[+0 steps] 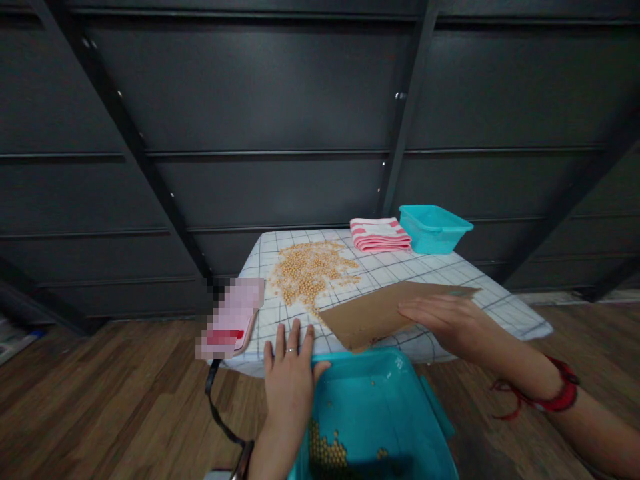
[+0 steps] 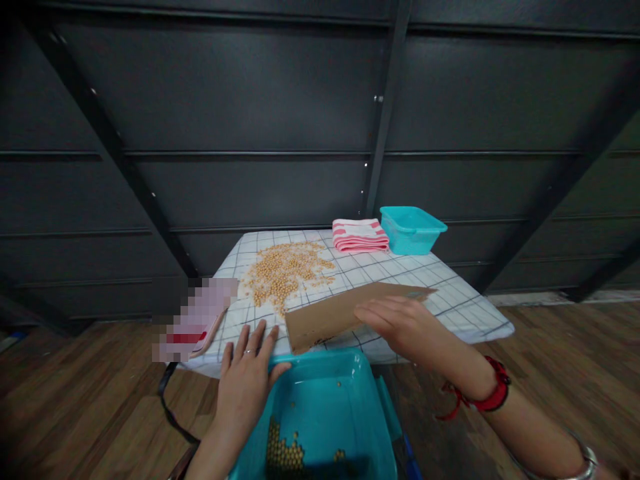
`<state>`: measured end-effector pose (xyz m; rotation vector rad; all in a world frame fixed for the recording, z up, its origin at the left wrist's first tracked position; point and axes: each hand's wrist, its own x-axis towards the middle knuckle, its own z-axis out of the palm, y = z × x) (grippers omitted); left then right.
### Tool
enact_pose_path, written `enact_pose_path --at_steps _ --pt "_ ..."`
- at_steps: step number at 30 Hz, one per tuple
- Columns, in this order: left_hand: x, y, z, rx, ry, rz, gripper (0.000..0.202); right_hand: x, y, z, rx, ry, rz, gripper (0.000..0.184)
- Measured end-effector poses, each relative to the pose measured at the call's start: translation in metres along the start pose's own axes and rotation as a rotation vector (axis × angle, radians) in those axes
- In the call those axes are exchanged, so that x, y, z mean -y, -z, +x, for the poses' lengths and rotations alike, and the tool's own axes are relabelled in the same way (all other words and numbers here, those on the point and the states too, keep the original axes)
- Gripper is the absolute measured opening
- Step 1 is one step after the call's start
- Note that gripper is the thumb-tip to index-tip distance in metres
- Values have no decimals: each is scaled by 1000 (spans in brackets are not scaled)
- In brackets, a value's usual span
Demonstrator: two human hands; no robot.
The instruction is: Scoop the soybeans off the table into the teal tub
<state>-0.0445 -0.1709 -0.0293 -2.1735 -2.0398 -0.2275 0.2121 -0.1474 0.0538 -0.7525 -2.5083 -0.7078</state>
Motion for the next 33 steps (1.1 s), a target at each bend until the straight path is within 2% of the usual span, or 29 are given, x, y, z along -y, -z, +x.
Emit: enact_pose_path --at_steps 5,13,17,26,29,33 --pt "1 -3 0 -15 -10 -12 52 -4 4 -6 -10 -15 -21 39" --pt "1 -1 -1 -25 -18 0 51 -2 -6 1 -22 -3 47 39" --pt "2 -3 -1 -18 -12 -5 52 -4 -8 -4 -11 -7 89 41" --pt "3 -5 -1 -57 -25 12 50 -6 16 -10 56 -10 129 40" --pt "1 -3 -1 -40 -13 4 50 -8 17 -10 22 -30 90 39" --pt "2 -5 -1 -51 -17 6 50 -11 7 -8 -37 -42 5 40"
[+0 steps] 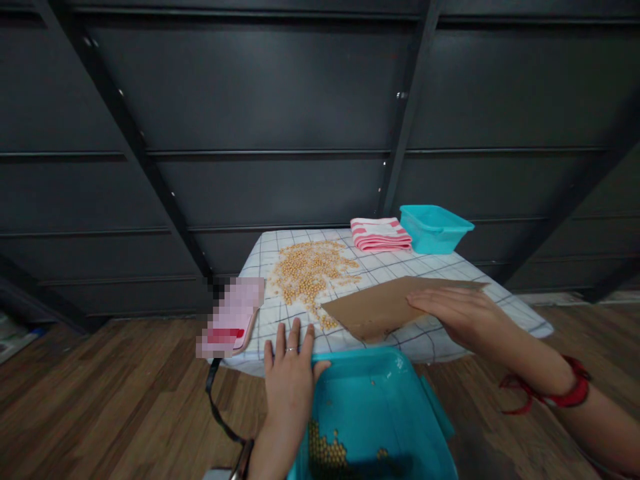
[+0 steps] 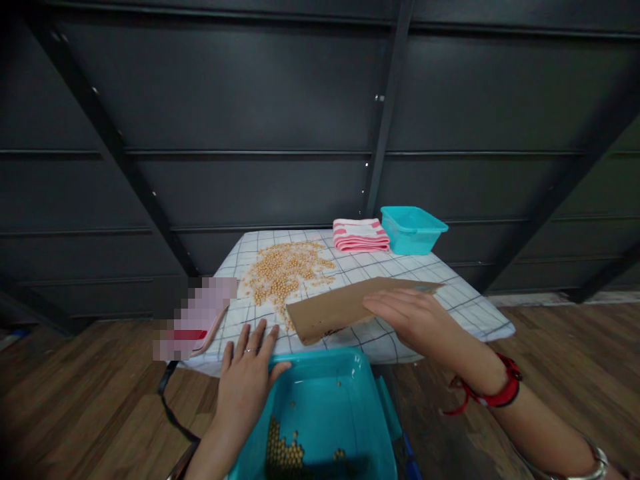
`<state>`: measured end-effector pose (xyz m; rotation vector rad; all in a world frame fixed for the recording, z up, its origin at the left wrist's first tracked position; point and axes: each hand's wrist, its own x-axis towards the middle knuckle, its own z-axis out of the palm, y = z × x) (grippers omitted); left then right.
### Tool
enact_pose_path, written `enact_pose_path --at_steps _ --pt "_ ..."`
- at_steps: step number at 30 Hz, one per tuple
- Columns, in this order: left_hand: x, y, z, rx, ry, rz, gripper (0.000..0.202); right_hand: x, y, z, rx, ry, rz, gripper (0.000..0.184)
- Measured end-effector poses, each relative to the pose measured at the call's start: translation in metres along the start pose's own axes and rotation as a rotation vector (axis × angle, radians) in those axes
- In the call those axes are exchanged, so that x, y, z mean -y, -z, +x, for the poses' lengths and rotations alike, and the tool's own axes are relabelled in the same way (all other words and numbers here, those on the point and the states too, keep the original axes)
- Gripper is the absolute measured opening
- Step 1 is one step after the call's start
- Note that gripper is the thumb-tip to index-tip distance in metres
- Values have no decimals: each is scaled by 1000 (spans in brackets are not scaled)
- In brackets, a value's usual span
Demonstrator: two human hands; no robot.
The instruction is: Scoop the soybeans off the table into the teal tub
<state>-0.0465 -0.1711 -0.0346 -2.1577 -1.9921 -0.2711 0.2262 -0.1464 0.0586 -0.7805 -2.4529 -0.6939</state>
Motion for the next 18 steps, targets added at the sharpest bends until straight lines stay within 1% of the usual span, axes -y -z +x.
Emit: enact_pose_path --at_steps 4,8,11,15,18 --pt "2 -4 -1 -18 -21 10 50 1 -8 7 33 45 27 39" --pt "1 -3 0 -4 -10 31 50 4 -8 10 45 75 53 39" --pt "-1 0 1 2 -7 21 50 5 -1 8 35 79 72 39" --pt "-1 5 1 35 10 4 51 9 16 7 113 29 115 38" --pt "-1 6 1 38 4 0 51 10 24 5 127 21 138 37"
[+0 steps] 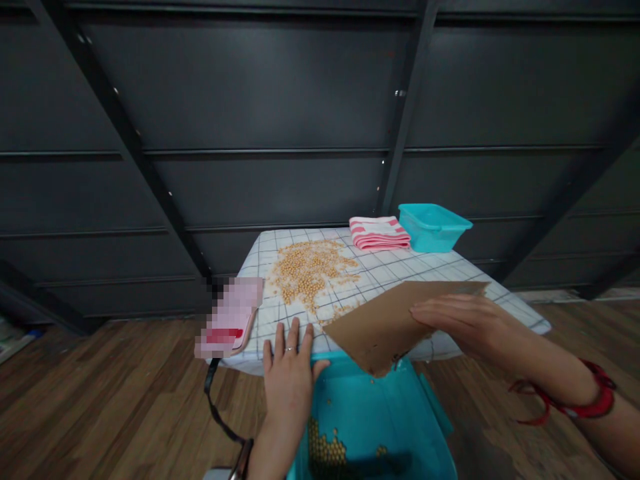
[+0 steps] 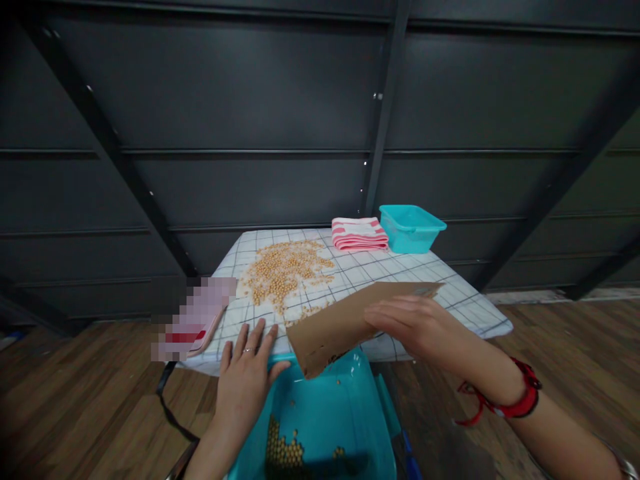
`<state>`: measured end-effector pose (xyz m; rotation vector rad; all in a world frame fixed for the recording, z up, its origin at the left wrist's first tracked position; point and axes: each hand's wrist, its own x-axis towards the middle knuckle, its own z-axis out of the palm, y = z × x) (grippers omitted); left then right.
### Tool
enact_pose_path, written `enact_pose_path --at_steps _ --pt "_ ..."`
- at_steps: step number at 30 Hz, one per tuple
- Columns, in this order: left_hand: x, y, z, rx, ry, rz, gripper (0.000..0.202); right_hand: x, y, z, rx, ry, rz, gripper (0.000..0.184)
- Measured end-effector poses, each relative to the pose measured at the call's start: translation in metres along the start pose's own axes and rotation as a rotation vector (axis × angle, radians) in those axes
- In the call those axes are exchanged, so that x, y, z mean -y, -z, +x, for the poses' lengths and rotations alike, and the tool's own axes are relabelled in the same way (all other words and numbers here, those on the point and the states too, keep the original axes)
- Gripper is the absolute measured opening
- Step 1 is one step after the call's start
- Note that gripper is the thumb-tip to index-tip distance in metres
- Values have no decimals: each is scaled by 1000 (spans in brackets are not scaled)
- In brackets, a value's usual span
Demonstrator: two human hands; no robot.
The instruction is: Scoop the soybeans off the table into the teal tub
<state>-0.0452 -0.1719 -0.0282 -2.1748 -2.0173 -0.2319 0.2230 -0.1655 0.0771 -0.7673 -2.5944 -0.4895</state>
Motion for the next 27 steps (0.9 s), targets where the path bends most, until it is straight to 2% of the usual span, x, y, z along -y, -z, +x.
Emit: enact_pose_path --at_steps 5,10,16,21,27 --pt "0 -2 0 -14 -9 6 52 -7 -6 -3 -61 -26 -60 39" --pt "0 -3 0 -15 -7 36 52 -11 -15 -2 -65 -12 -114 42" --pt "1 -3 0 -34 -22 32 52 -2 -4 -3 16 -5 -52 40" --pt "1 -7 -1 -51 -18 1 52 6 7 -6 13 -19 -110 40" --pt "2 -7 -1 -55 -24 -4 52 -6 6 -13 -21 -55 -149 38"
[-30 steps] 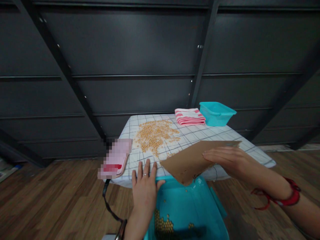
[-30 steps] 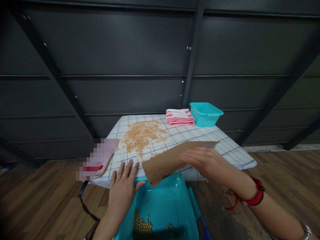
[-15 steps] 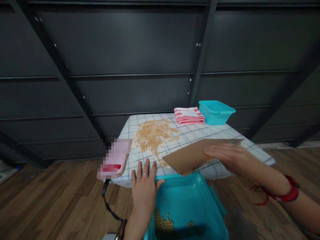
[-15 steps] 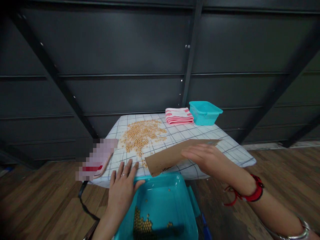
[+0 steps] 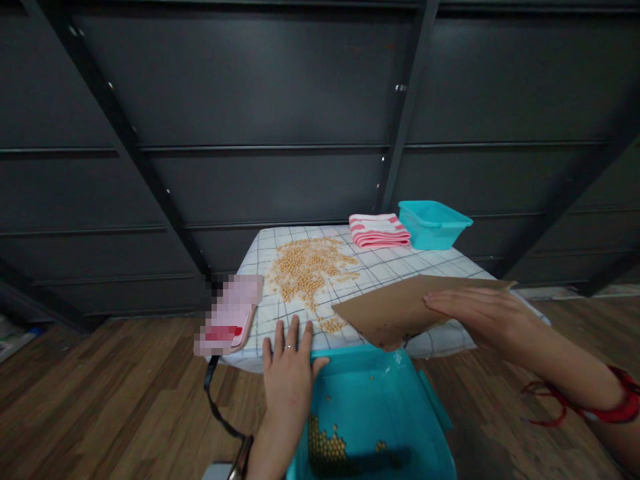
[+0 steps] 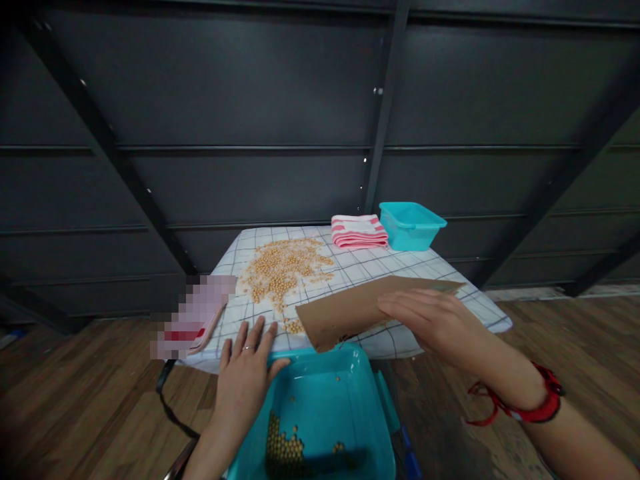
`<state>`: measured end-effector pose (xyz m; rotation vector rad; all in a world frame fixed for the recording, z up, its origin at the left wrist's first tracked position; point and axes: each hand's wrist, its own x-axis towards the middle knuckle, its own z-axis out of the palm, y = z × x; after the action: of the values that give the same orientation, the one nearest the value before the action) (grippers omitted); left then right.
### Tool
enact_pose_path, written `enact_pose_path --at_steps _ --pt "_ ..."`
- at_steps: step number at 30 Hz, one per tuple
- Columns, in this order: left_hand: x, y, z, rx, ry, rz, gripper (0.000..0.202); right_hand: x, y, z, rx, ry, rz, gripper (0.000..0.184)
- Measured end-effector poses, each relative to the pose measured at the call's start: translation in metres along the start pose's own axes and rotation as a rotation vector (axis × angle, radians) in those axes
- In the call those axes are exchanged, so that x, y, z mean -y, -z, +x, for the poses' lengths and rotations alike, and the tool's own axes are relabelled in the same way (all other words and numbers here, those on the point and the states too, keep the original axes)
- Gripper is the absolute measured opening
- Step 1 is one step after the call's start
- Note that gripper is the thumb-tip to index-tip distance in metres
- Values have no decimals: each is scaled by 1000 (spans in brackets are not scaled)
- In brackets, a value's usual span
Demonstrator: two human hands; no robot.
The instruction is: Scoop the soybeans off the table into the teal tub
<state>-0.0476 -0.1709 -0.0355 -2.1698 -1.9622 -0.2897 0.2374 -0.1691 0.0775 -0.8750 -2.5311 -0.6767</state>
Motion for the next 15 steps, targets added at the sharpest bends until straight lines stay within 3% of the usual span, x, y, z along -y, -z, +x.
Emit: enact_pose_path --at_steps 6,15 --pt "-1 4 1 34 23 -9 52 5 4 -6 -4 33 -50 40" --pt "-1 0 1 -8 9 -18 51 15 3 -13 -46 101 -77 40"
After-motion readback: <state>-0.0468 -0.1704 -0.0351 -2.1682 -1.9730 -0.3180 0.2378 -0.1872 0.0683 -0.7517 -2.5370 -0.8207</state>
